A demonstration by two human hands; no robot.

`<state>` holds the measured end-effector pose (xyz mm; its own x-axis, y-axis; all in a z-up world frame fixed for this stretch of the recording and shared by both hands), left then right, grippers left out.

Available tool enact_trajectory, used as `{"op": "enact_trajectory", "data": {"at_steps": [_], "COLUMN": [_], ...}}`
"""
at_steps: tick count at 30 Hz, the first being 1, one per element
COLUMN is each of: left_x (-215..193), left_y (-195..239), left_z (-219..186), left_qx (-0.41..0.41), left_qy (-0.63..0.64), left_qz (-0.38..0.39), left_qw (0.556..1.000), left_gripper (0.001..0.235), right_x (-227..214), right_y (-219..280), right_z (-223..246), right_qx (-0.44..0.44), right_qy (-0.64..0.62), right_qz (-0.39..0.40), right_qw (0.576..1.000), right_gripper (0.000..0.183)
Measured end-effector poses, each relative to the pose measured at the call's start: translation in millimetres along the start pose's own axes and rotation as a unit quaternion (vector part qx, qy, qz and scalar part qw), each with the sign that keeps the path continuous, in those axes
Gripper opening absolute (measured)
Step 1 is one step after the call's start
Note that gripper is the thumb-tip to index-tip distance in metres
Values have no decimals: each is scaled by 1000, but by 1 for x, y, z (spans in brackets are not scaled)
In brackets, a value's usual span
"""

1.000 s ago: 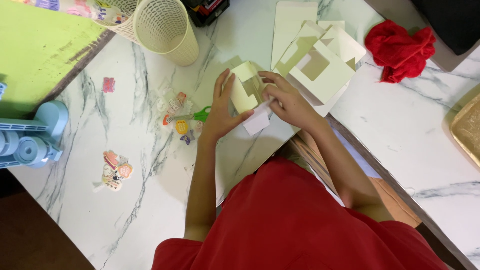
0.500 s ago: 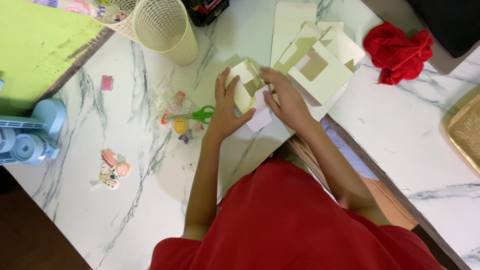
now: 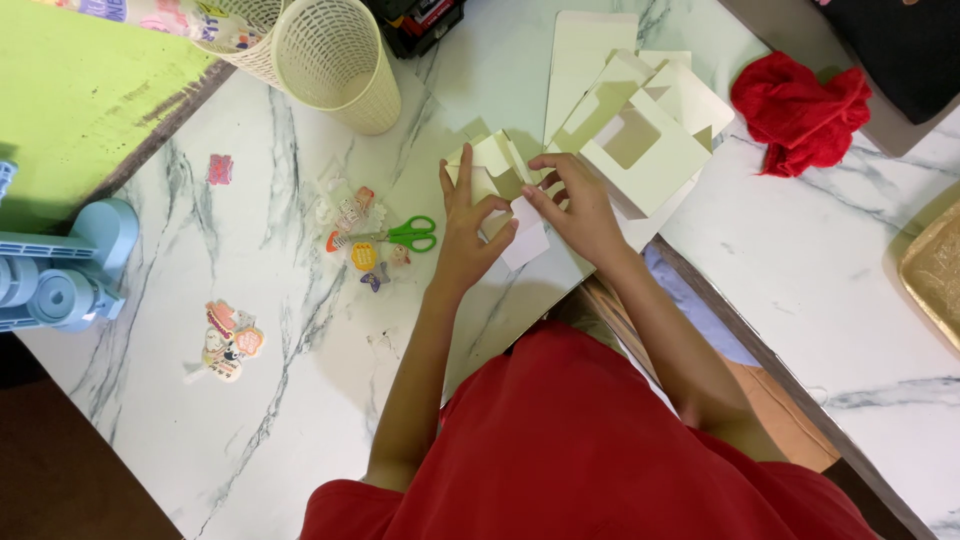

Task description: Assemble small cardboard packaging boxes at a workbench after preparing materials.

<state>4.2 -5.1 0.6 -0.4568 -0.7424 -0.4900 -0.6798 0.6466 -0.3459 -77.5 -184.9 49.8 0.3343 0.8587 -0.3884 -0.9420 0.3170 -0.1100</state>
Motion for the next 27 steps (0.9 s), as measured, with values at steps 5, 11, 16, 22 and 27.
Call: {"op": "enact_trajectory", "data": {"at_steps": [5,11,16,22,27], "left_x": [12,11,12,6,6], "left_y": [1,-5,0,-1,-1], "left_z": [2,-6,-3,-6,-5], "left_qx": [-19,-29,-35,-57,-5], "left_qy": [-12,-17,-57,-20,-49], "left_qz": [-42,-89,-78,-60,-32], "left_qw": [999,995,995,996,998], "left_gripper": [15,46,71,101,127], "right_x": [4,-5,10,18,21], "right_y": [-3,1,-8,-28,-45], "right_z": [-13,15,7,26,11], "right_qx": [23,-38,-45,-81,-46], "right_qy": [37,49,109,209,241], "right_qz": [-69,9,76,90,146], "right_qw": [997,998,990,970,958], "right_gripper": [27,36,42,55,45]}}
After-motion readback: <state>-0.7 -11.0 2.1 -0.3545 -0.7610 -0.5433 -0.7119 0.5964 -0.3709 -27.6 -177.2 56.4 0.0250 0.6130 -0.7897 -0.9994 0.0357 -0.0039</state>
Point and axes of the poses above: each hand's wrist, its own y-axis away from the middle knuckle, its own x-axis out of the palm, z = x × y, the point moved 1 cm from there along -y, towards the middle knuckle, and after that the axes turned 2 degrees about x, right-handed, at the moved point
